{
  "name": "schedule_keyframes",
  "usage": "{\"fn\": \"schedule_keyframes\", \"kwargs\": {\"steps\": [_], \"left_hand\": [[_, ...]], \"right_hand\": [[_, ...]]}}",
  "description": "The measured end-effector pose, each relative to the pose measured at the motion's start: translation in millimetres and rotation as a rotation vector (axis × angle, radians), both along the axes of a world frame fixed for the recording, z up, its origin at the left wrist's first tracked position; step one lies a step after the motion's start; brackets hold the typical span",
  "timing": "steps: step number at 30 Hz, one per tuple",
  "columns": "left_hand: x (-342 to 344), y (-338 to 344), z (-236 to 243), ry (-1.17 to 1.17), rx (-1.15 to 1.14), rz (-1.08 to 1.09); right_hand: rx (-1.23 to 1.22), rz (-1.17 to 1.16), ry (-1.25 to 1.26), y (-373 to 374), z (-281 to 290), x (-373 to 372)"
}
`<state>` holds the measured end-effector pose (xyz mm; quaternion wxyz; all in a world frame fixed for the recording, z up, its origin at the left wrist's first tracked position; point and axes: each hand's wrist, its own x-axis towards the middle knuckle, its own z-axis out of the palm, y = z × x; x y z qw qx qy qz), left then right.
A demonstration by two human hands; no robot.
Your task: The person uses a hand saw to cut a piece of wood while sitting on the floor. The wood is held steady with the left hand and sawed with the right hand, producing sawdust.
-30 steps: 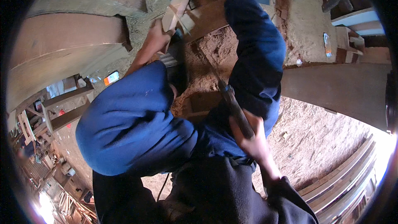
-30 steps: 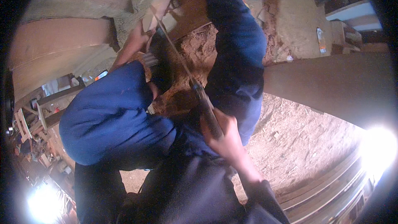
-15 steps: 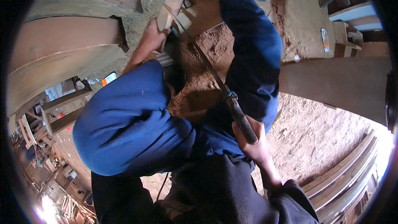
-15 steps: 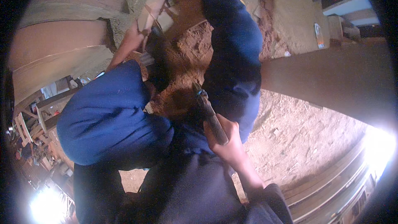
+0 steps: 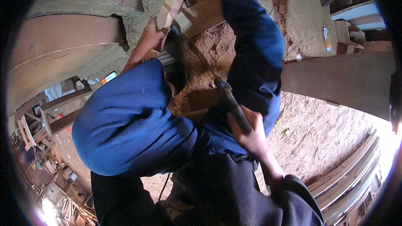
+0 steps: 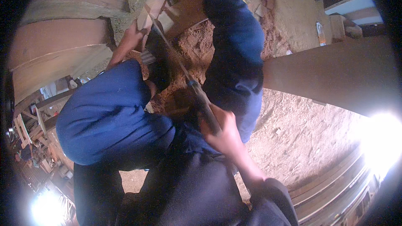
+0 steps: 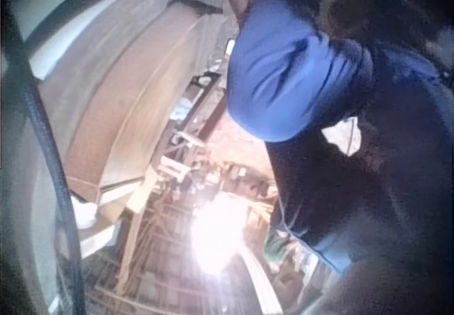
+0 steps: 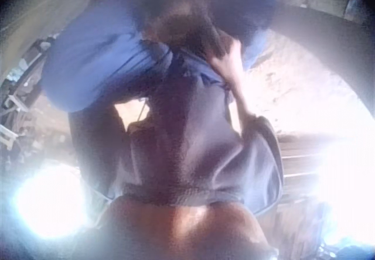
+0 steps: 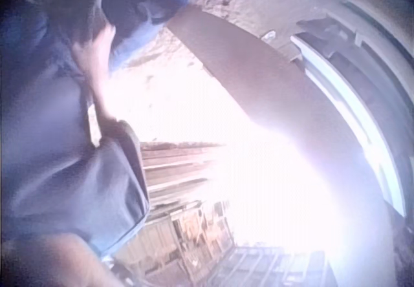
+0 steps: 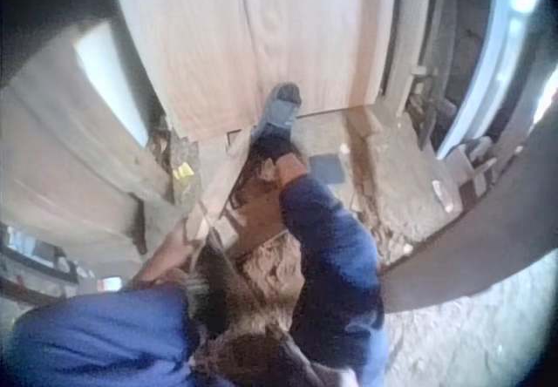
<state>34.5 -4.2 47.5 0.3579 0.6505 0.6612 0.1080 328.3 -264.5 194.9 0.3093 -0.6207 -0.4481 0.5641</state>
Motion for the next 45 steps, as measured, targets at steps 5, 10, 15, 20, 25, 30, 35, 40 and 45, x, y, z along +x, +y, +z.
{"fn": "schedule_keyframes", "kwargs": {"steps": [5, 10, 15, 20, 25, 30, 35, 40, 45], "left_hand": [[3, 1, -26, -0.117, 0.087, -0.034], [2, -8, -7, 0.034, 0.092, -0.008], [16, -5, -5, -0.038, 0.092, -0.026], [5, -4, -10, -0.001, 0.181, -0.03], [14, -2, -8, -0.034, 0.079, -0.003], [26, -14, 5, -0.146, -0.001, 0.093], [-2, -13, -22, 0.16, 0.169, -0.045], [10, -3, -8, 0.083, 0.095, -0.046], [0, -6, -19, -0.041, 0.086, -0.03]], "right_hand": [[0.071, 0.016, -0.052, 23, -13, -13], [-0.125, -0.005, -0.026, -10, 19, 7], [0.07, -0.026, -0.003, 20, -29, -17], [-0.046, -0.028, 0.023, 1, -12, 6], [-0.007, -0.021, -0.03, 2, -8, 2], [0.088, -0.022, 0.013, 28, -33, -19], [-0.218, 0.034, -0.014, -9, 16, 7], [0.087, -0.04, 0.042, 23, -41, -17], [0.102, 0.001, -0.017, 12, -22, -8]]}}
